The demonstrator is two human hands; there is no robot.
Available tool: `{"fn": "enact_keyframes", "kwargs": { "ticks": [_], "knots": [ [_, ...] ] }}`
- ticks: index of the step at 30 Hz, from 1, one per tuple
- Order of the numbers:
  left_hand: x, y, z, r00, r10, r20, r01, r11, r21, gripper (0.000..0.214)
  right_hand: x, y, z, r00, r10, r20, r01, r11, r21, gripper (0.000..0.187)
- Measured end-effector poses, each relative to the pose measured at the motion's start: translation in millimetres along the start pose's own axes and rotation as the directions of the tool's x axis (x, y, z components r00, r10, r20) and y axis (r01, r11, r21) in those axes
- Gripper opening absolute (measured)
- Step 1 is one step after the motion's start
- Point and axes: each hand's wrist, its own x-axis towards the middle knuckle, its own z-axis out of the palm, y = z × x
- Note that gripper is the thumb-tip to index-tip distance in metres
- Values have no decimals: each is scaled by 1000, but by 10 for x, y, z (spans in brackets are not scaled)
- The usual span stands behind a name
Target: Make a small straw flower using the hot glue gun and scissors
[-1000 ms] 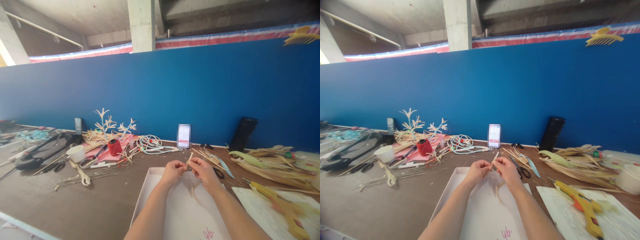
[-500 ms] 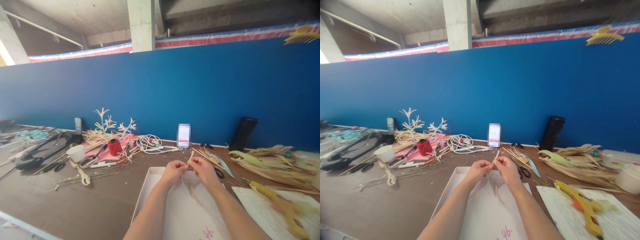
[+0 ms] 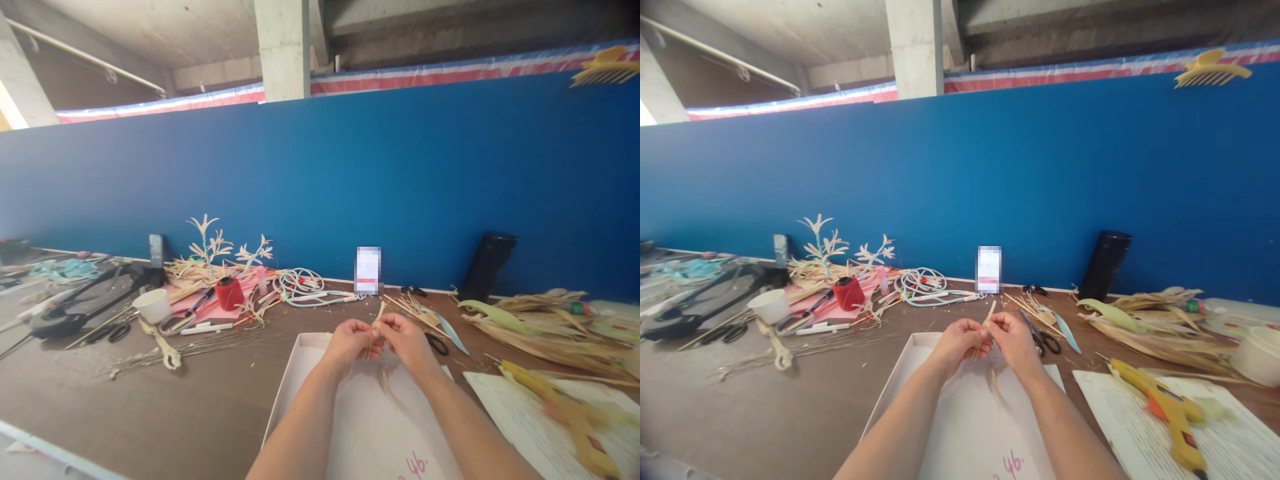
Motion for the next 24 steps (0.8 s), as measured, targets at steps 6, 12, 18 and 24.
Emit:
{"fn": "enact_keyframes", "kwargs": {
  "ticks": [6, 12, 18, 24],
  "knots": [
    [36, -37, 3, 1000, 17, -1, -17, 999, -30, 30, 17, 36, -11, 1000, -18, 6, 18, 1000, -19, 23],
    [48, -51, -5, 1000, 11, -17, -11, 1000, -26, 23, 17, 28, -8, 1000, 2, 12, -2, 1000, -17, 23],
    [58, -41, -5, 999, 5, -42, -6, 1000, -14, 24, -13, -20, -6, 998, 61, 15, -62, 997, 36, 28],
    [50, -42, -7, 999, 0, -49, -1, 1000, -8, 26, -16, -16, -23, 996, 67, 60, -73, 993, 96, 31]
  ]
}}
